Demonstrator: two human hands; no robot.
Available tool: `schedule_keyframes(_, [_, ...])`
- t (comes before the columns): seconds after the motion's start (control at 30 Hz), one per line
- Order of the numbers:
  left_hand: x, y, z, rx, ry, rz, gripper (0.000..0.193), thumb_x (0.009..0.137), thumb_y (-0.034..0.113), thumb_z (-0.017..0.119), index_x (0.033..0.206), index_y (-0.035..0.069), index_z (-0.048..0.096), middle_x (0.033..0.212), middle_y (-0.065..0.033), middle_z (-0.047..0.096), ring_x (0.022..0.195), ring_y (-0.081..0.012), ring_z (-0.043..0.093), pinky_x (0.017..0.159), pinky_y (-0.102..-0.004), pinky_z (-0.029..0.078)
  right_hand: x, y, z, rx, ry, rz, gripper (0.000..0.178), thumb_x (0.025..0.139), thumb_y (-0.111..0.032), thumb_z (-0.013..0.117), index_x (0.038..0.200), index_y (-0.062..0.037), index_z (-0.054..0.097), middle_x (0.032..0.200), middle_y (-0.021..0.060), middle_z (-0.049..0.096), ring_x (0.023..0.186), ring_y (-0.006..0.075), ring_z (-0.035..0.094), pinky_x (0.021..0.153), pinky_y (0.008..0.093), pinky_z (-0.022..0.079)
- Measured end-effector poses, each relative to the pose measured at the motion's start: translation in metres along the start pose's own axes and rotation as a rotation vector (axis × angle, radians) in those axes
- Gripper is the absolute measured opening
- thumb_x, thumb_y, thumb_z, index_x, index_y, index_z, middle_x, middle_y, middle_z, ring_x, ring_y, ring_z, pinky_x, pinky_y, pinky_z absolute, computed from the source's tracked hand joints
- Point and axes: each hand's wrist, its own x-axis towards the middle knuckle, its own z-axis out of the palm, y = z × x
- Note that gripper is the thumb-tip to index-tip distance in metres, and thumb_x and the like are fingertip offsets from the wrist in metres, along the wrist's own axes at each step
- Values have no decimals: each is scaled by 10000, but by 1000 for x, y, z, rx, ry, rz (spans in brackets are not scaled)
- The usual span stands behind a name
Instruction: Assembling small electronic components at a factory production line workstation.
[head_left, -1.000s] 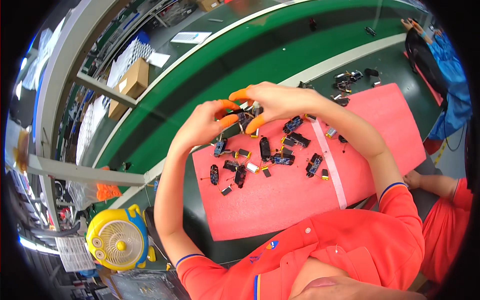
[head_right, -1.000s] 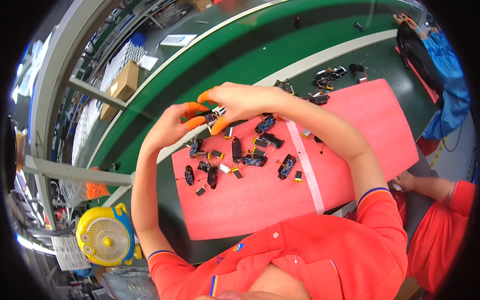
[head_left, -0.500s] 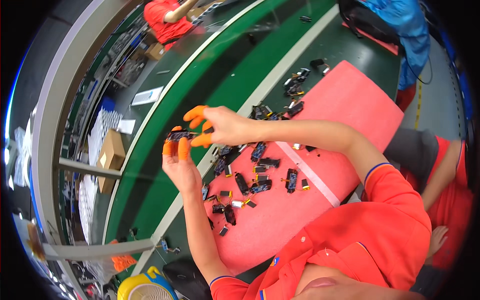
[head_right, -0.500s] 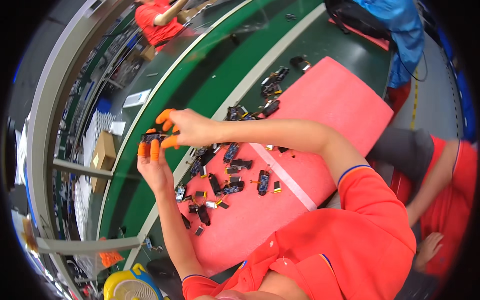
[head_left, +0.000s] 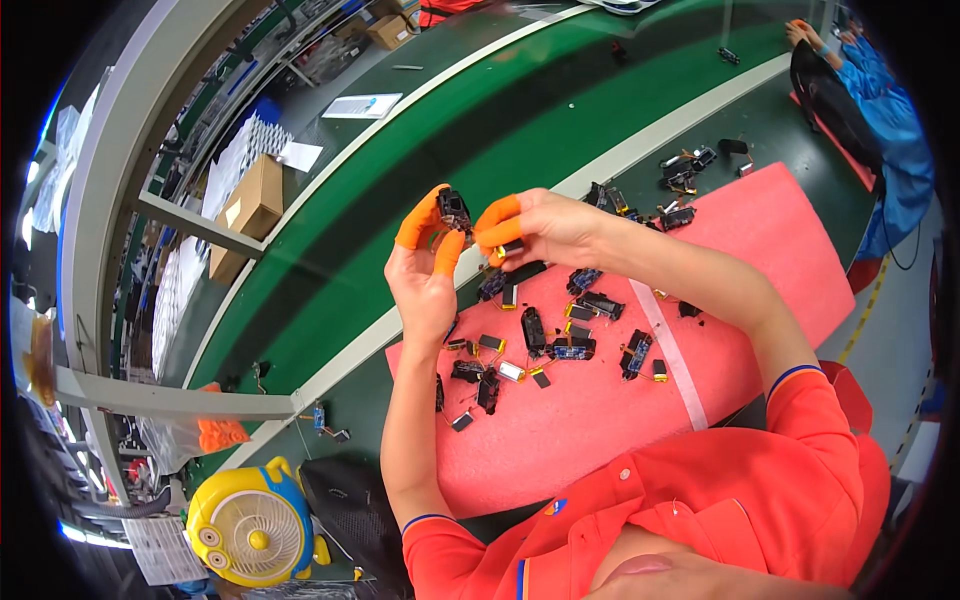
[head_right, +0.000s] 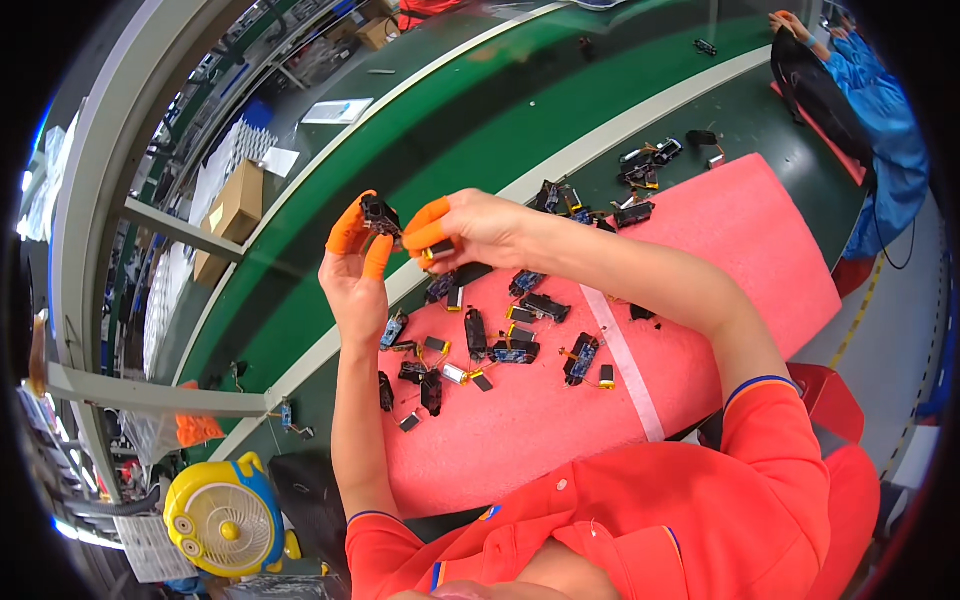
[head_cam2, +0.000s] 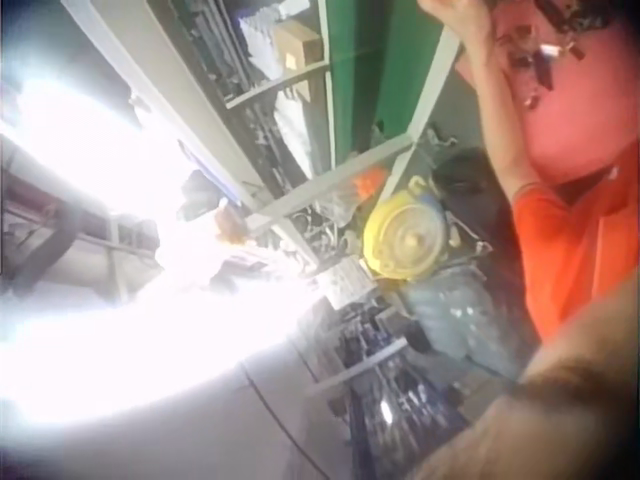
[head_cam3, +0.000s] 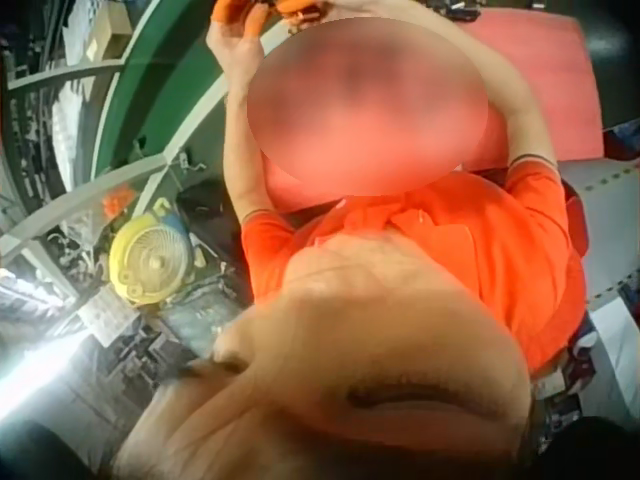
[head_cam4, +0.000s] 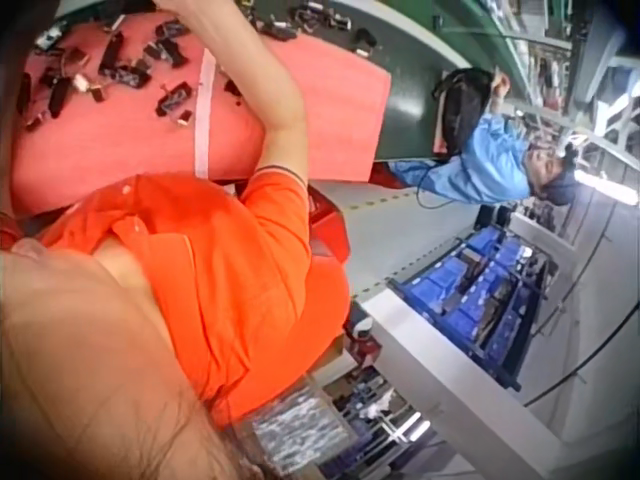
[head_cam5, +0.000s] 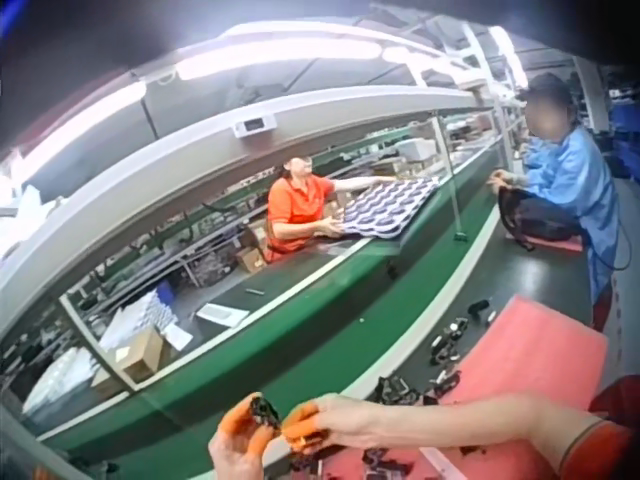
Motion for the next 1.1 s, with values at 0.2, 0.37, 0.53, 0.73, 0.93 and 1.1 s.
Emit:
schedule_keyframes(0.2, [1,1,-2,-294,15,-201,369,820,-92,535,1181,-17,515,1053,-92,572,901,-161,554,672,-284,497,-6,2,4,-562,142,-516,106,778,-16,637,875,9,601,807,58,606,716,150,594,661,263,483])
schedule_keyframes(0.37, [0,4,-5,-415,-71,-319,356,822,-76,538,1172,-15,520,1028,-98,584,820,-149,560,560,-256,437,-4,4,-1,-1022,240,-914,132,753,-8,647,880,1,608,814,76,605,727,178,597,659,271,476])
schedule_keyframes(0.53, [3,4,-10,-628,-51,-524,345,827,-63,538,1169,-16,523,1001,-95,592,769,-138,544,545,-242,407,-6,5,-1,-1097,220,-1032,138,738,4,644,872,-1,612,827,100,602,738,207,600,672,284,480])
schedule_keyframes(0.73, [3,1,-10,-712,-43,-561,340,827,-51,546,1165,-16,527,978,-99,595,739,-135,529,565,-233,408,-10,6,4,-956,221,-865,125,747,2,638,870,-5,616,822,93,601,734,200,608,666,275,487])
schedule_keyframes(0.93, [-1,5,-2,-525,-54,-328,316,829,-41,555,1143,-17,546,976,-101,598,738,-130,530,583,-230,416,-14,7,11,-829,276,-731,109,765,0,629,872,6,610,826,76,604,726,143,606,606,242,494])
schedule_keyframes(1.1, [0,7,-2,-664,-12,-337,293,833,-36,558,1126,-19,564,1006,-86,591,739,-117,522,587,-228,416,-16,4,14,-767,247,-720,100,777,2,618,876,11,605,836,56,604,731,109,598,575,223,490])
